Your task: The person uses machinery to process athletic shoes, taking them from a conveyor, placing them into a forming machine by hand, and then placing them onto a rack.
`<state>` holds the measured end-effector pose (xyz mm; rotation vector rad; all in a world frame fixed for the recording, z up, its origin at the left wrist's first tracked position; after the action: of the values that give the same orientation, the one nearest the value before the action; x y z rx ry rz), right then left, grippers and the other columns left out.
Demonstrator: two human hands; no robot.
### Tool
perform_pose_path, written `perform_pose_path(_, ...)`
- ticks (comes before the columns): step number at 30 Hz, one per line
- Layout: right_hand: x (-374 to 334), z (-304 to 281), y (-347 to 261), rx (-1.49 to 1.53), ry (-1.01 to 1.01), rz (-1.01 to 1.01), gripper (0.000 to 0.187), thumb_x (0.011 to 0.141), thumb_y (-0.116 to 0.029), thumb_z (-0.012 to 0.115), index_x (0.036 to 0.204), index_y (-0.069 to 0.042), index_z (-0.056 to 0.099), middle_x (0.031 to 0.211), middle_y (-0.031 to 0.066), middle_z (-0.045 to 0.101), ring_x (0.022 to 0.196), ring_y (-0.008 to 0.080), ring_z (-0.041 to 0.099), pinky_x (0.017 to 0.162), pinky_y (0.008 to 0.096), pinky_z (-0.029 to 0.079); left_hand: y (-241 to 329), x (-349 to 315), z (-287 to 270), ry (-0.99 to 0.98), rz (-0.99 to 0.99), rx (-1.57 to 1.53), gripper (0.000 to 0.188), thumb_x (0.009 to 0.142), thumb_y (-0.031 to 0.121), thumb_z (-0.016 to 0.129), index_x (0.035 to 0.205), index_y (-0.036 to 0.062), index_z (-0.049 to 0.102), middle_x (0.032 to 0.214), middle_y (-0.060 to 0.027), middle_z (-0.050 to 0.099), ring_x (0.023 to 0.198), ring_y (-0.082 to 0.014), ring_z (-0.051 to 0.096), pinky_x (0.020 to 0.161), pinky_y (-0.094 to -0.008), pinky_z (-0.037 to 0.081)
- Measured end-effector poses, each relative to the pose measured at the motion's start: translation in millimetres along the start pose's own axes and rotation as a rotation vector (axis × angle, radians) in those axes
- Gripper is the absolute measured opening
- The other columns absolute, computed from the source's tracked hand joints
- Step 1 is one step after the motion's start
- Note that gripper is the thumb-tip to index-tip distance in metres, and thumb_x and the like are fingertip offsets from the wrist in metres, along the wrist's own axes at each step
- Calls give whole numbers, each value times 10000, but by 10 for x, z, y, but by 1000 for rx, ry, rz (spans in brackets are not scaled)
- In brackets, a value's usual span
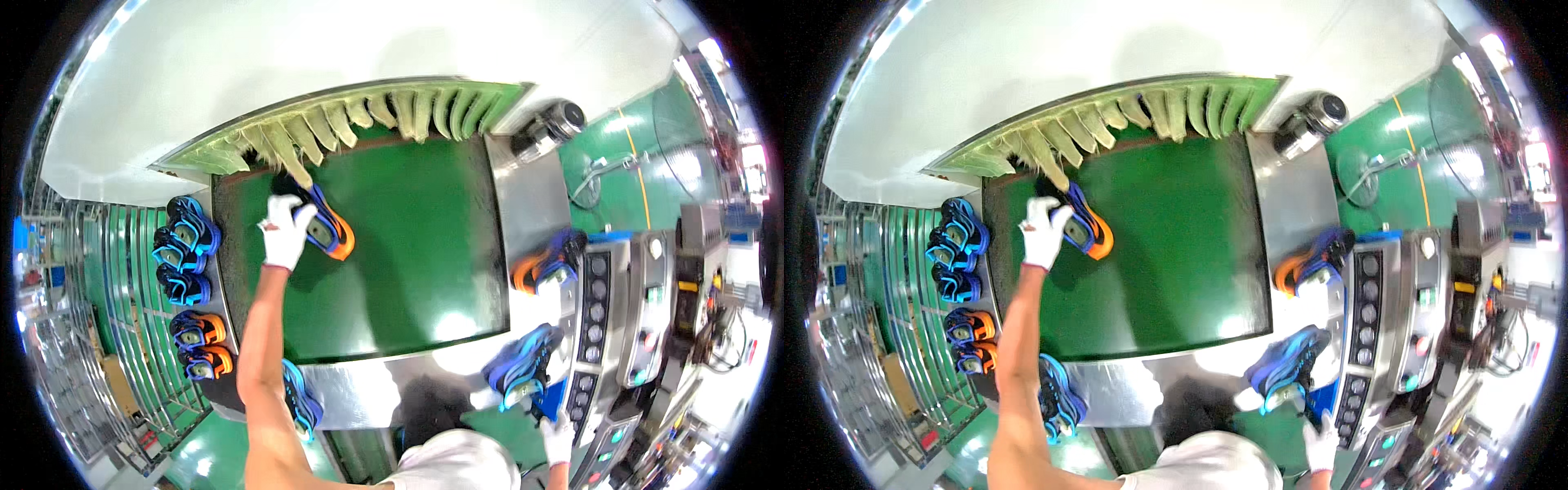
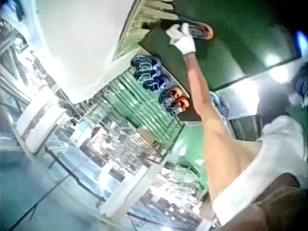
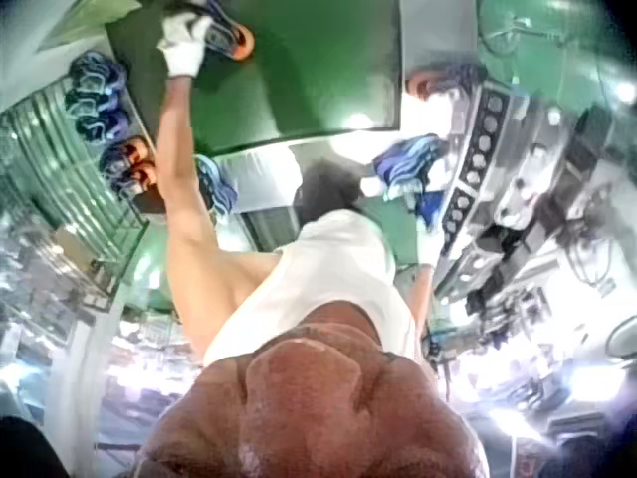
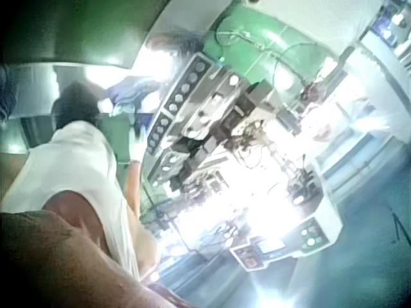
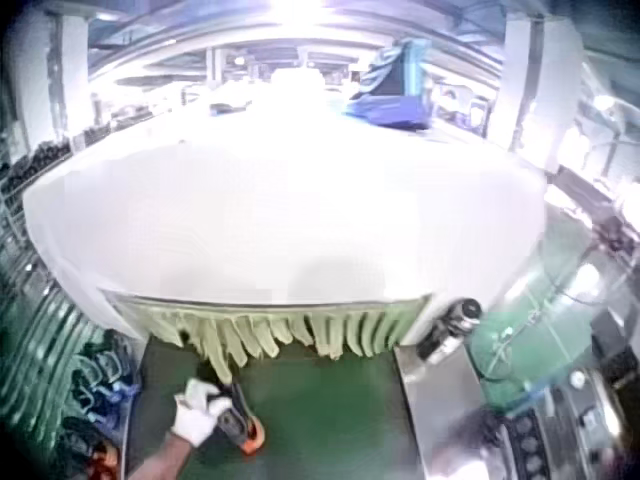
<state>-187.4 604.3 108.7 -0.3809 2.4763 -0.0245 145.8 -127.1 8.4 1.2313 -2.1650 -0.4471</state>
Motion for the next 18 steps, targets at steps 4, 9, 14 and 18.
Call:
perform_pose_path(4, -61, -382, -1543, 574, 53, -337, 628, 894, -118, 751, 1469, 3, 529, 1403, 205, 622, 1329, 268, 587, 1114, 355, 446, 1048, -707, -93, -140, -76, -76, 359, 828, 273, 858, 990, 26, 654, 1021, -176, 644, 963, -358, 661, 850, -442, 540)
perform_pose_path(9, -404, -305, -2630, 422, -331, -568, 823, 811, -384, 788, 1448, 26, 466, 1314, 325, 588, 1289, 407, 568, 1068, 448, 470, 3013, -1534, -110, -396, 58, -291, 314, 795, 248, 872, 920, 34, 680, 984, -140, 658, 868, -298, 676, 771, -408, 551)
perform_pose_path(14, -100, -117, -1991, 690, 355, -742, 425, 811, -131, 668, 1181, 69, 608, 1248, 348, 575, 1165, 466, 587, 1005, 508, 486, 4983, -2107, -92, -542, 412, -475, 294, 776, 145, 878, 954, 29, 675, 990, -137, 642, 874, -300, 675, 787, -389, 551)
perform_pose_path(18, 55, -732, -847, 1024, -14, -508, 418, 874, -254, 768, 1171, 12, 643, 971, 151, 715, 901, 199, 683, 815, 357, 548, 6553, -2157, -135, -762, 745, -678, 483, 778, 119, 871, 1191, 19, 642, 1136, -155, 630, 972, -285, 664, 847, -374, 547)
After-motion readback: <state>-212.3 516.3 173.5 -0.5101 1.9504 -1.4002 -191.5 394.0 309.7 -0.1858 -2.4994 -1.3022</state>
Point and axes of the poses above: each hand's wrist, its own x-axis towards the middle knuckle, its own z-axis out of the palm, y = z × x, the point moved 7 cm from there along x, towards the middle knuckle
